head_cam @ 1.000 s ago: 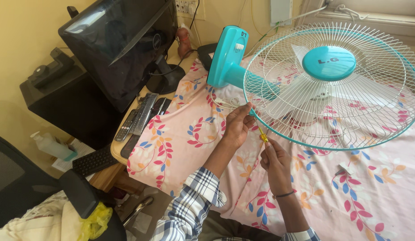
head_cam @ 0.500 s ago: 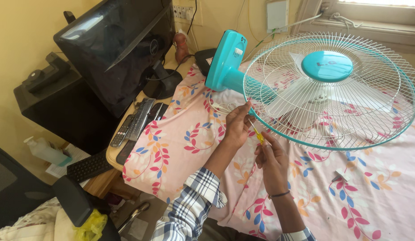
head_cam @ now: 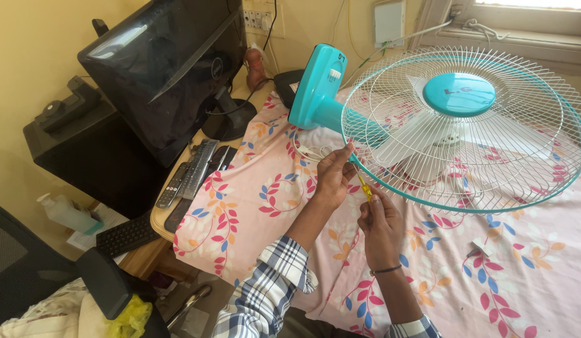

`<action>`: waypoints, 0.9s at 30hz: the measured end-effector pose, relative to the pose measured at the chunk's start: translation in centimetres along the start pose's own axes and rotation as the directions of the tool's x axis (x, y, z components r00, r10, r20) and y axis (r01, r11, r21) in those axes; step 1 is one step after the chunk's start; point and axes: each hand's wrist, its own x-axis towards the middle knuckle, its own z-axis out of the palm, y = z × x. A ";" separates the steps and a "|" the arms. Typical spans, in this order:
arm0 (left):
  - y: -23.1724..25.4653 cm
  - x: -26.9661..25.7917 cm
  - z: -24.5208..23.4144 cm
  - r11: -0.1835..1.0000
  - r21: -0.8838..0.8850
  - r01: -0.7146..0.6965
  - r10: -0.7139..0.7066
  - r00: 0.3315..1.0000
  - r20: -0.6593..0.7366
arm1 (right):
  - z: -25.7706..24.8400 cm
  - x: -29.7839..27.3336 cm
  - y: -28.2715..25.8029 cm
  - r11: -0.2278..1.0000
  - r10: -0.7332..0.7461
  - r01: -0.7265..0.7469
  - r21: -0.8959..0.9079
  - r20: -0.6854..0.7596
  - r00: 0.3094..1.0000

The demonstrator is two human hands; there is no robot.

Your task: The person uses a yellow screwdriver to loosen and remove a screw from the front grill of a teal and white table fan. They then detach the front grill from the fan body.

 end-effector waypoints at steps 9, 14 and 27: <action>0.0 -0.1 -0.1 1.000 0.001 0.000 0.000 1.000 0.004 | -0.1 0.1 0.1 0.999 0.021 -0.021 0.037 -0.003 1.000; 0.1 -0.2 0.0 1.000 -0.011 0.009 -0.008 1.000 0.014 | 0.1 0.2 0.2 0.998 0.034 -0.034 0.056 -0.001 0.999; 0.0 -0.1 -0.2 1.000 -0.023 0.001 0.000 0.999 0.043 | 0.0 1.3 -0.9 0.974 0.210 -0.211 0.083 0.029 0.977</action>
